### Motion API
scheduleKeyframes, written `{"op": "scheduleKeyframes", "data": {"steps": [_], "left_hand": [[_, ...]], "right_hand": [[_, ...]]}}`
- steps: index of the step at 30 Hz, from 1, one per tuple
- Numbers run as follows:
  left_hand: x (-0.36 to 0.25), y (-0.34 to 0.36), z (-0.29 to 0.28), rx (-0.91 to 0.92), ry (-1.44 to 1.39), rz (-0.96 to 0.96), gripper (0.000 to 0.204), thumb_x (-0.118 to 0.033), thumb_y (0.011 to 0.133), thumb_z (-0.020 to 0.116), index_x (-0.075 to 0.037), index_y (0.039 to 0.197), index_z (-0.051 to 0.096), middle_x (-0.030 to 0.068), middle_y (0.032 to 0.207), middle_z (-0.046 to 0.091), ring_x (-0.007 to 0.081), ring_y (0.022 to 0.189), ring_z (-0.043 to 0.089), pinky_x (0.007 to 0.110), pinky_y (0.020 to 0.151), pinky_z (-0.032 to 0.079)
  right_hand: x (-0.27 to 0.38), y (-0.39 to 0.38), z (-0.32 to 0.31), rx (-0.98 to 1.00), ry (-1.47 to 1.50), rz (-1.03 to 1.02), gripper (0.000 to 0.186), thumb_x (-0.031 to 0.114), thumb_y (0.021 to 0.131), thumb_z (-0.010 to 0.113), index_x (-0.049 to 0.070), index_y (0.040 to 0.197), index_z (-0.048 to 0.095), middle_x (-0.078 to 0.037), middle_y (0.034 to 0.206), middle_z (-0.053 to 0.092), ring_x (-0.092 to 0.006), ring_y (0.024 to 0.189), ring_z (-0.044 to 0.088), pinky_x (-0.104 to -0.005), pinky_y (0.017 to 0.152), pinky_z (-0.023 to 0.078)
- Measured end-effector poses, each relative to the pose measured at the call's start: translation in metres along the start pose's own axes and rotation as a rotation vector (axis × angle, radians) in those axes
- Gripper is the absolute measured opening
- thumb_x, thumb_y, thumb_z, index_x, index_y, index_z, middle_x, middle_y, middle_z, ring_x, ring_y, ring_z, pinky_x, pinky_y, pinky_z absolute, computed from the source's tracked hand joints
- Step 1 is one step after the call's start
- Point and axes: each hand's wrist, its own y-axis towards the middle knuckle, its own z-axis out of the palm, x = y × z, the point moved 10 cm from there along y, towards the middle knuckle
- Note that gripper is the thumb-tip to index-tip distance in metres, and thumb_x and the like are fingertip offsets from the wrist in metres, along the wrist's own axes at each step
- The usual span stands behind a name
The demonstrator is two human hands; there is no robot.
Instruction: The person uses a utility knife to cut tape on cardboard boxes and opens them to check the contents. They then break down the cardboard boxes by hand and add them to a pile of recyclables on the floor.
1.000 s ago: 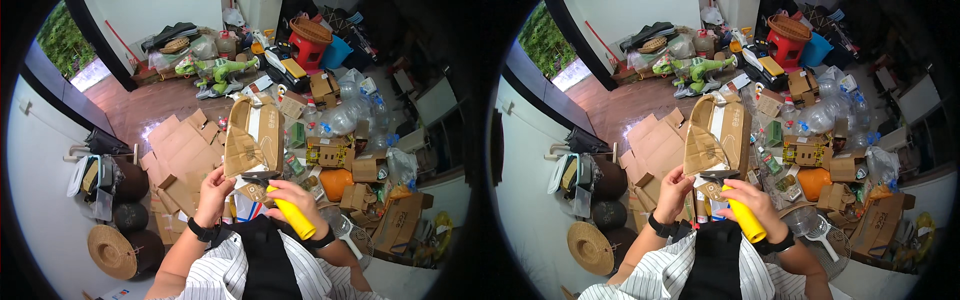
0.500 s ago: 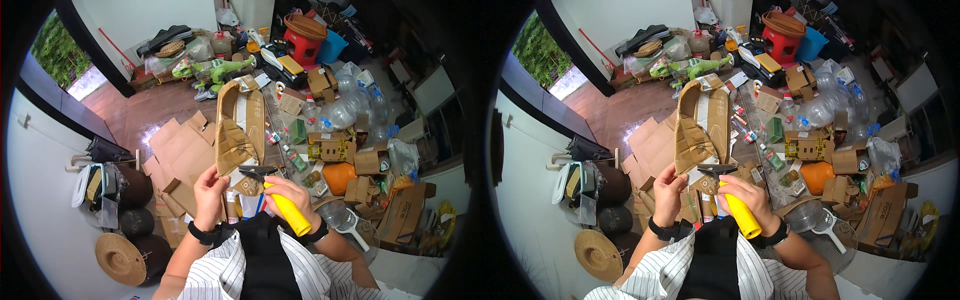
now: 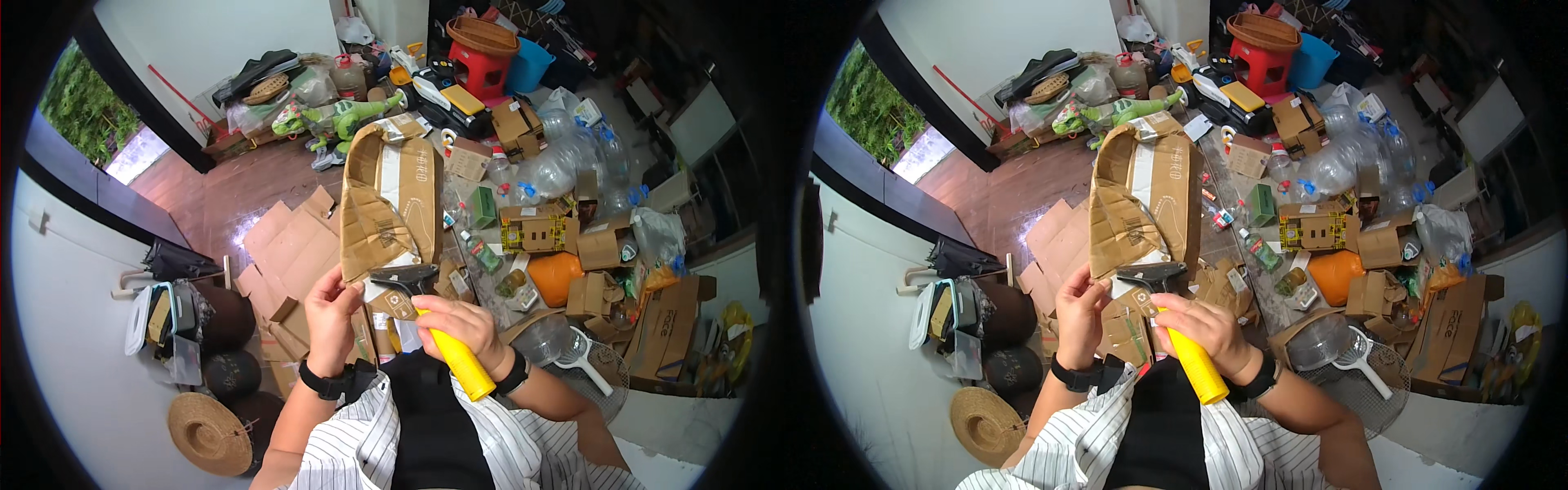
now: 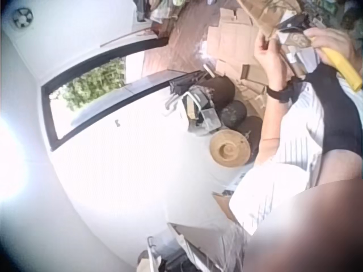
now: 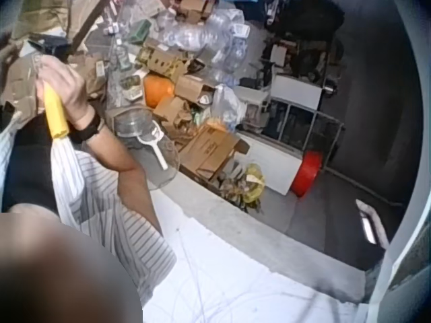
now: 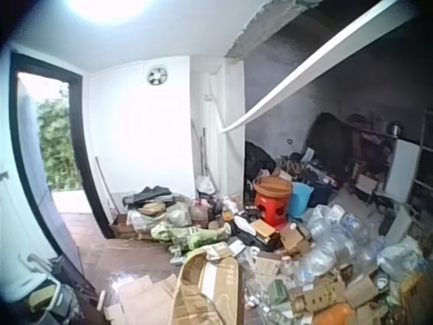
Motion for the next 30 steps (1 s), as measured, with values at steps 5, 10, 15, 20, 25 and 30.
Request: {"op": "scheduleKeyframes", "data": {"steps": [5,10,15,20,25,30], "left_hand": [[-0.008,-0.001,-0.003,-0.001,0.065,0.039,0.033,0.005,0.082,0.059,0.003,0.115,0.059,-0.0001,0.086,0.061,0.0067,0.073,0.056,0.021,0.067,0.048],[0.010,0.001,-0.018,-0.055,0.018,-0.036,0.034,0.003,0.084,0.059,0.001,0.117,0.058,0.0007,0.089,0.062,0.0086,0.080,0.059,0.025,0.073,0.050],[0.009,-0.003,-0.009,-0.003,-0.012,-0.044,0.033,0.003,0.084,0.059,0.001,0.116,0.058,0.0006,0.088,0.062,0.0089,0.080,0.060,0.023,0.071,0.051],[0.006,-0.008,-0.006,-0.013,-0.066,-0.034,0.032,0.004,0.083,0.060,0.000,0.115,0.059,0.0001,0.087,0.062,0.0084,0.078,0.060,0.023,0.071,0.051],[0.010,-0.007,-0.007,-0.040,-0.042,-0.012,0.032,0.003,0.083,0.060,0.000,0.115,0.059,0.0000,0.086,0.062,0.0092,0.080,0.061,0.024,0.072,0.052],[0.014,-0.010,-0.014,-0.057,-0.047,-0.016,0.033,0.004,0.083,0.059,0.001,0.116,0.058,0.0009,0.088,0.062,0.0101,0.079,0.061,0.025,0.075,0.052]], "right_hand": [[-0.032,-0.005,-0.012,-0.074,-0.134,0.120,0.021,0.008,0.070,0.073,0.006,0.087,0.062,-0.013,0.101,0.066,-0.0256,0.078,0.067,-0.0316,0.066,0.055],[-0.002,0.007,-0.017,-0.016,-0.112,0.025,0.024,0.009,0.070,0.074,0.006,0.090,0.061,-0.012,0.101,0.066,-0.0258,0.077,0.067,-0.0315,0.066,0.055],[0.020,0.013,-0.008,-0.007,0.016,-0.052,0.029,0.007,0.069,0.075,0.006,0.094,0.060,-0.013,0.102,0.066,-0.0257,0.079,0.067,-0.0315,0.068,0.055],[0.018,0.007,-0.005,-0.020,0.003,-0.043,0.030,0.006,0.069,0.075,0.006,0.094,0.059,-0.013,0.102,0.065,-0.0262,0.079,0.067,-0.0313,0.068,0.055],[0.005,-0.002,0.003,-0.043,-0.092,-0.026,0.024,0.006,0.070,0.071,0.006,0.092,0.060,-0.012,0.104,0.065,-0.0254,0.077,0.066,-0.0312,0.067,0.055],[-0.005,-0.007,0.003,-0.058,-0.150,0.017,0.020,0.006,0.070,0.070,0.006,0.087,0.061,-0.011,0.100,0.065,-0.0246,0.077,0.066,-0.0310,0.067,0.055]]}}
